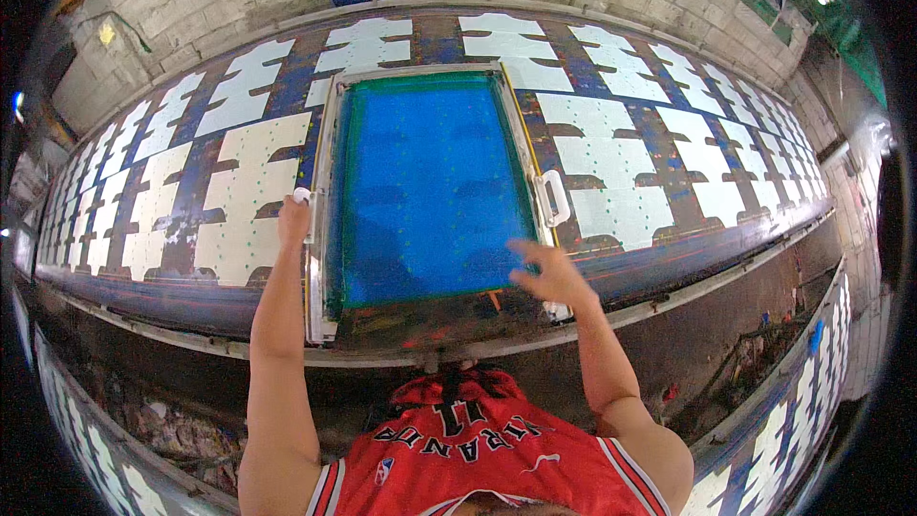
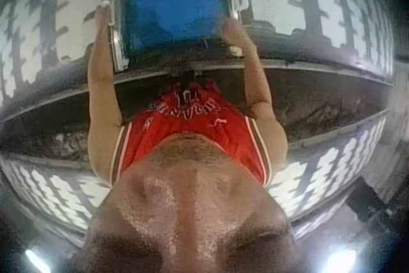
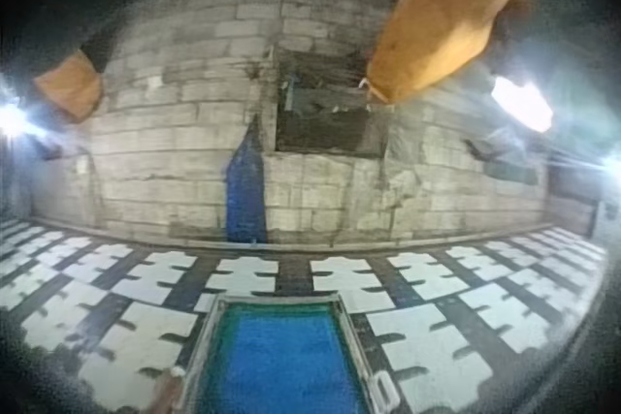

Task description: The person repeatedly applies blue ink to a screen-printing frame using a squeegee, spreading it across the mesh in a consistent back-and-forth motion. The person holds the frame steady with both hands while working the ink across the surface.

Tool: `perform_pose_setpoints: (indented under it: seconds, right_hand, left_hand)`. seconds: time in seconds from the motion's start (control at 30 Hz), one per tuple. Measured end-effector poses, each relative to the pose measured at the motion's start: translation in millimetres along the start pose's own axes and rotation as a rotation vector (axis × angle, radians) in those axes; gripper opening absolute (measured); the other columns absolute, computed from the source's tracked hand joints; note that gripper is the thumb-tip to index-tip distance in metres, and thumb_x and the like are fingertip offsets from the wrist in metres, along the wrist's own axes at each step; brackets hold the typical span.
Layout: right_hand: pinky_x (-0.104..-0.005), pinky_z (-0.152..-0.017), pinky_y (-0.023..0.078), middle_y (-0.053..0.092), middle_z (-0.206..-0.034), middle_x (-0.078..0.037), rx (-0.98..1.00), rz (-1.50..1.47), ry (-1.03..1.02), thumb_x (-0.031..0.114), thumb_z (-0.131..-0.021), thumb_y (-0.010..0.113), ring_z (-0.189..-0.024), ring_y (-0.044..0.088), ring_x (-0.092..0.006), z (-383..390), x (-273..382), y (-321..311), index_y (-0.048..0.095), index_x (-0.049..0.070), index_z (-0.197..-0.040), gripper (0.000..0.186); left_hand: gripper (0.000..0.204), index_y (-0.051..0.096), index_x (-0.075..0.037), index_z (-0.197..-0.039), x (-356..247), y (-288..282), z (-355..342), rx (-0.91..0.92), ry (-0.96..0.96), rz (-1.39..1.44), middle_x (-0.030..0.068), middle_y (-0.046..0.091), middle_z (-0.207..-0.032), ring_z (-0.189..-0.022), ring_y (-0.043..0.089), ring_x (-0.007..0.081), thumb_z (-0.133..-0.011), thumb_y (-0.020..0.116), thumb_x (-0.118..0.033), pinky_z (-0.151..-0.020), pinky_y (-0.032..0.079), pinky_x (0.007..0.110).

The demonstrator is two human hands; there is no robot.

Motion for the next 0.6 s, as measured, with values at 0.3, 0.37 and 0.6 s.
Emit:
perform_pose_setpoints:
  seconds: [0.3,0.37,0.6]
  right_hand:
    - [-0.0442,-0.079,0.053,0.071,-0.097,-0.023,-0.448,0.014,0.394,0.021,-0.099,0.061,-0.088,0.070,-0.0356,-32.2,-150.3,-5.5,0.063,-0.003,-0.127,0.038]
    - [-0.0445,-0.077,0.052,0.071,-0.092,-0.023,-0.498,-0.010,0.373,0.020,-0.099,0.060,-0.085,0.070,-0.0354,-29.8,-155.0,2.9,0.063,-0.004,-0.127,0.037]
    - [-0.0510,-0.081,0.052,0.069,-0.098,-0.031,-0.402,-0.131,0.456,0.016,-0.097,0.062,-0.095,0.068,-0.0472,-30.4,-151.2,-1.5,0.060,-0.005,-0.125,0.036]
  left_hand:
    - [0.042,0.066,0.007,-0.106,33.4,2.7,-11.3,-0.078,0.081,-0.015,0.0316,0.068,-0.109,-0.107,0.065,0.0482,-0.089,0.059,-0.031,-0.095,0.049,0.054]
    - [0.041,0.066,0.007,-0.104,45.9,10.5,-27.5,-0.043,0.167,-0.199,0.0305,0.070,-0.102,-0.100,0.067,0.0477,-0.088,0.060,-0.030,-0.091,0.050,0.053]
    - [0.026,0.064,0.004,-0.087,21.5,-8.8,-1.6,-0.026,0.076,0.169,0.0200,0.067,-0.077,-0.064,0.066,0.0317,-0.089,0.063,-0.022,-0.059,0.053,0.047]
Point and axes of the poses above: each hand's wrist, its own z-axis away from the middle knuckle, its own y-axis out of the palm, x = y × z, the point moved 2 cm from there along -z, towards the middle knuckle
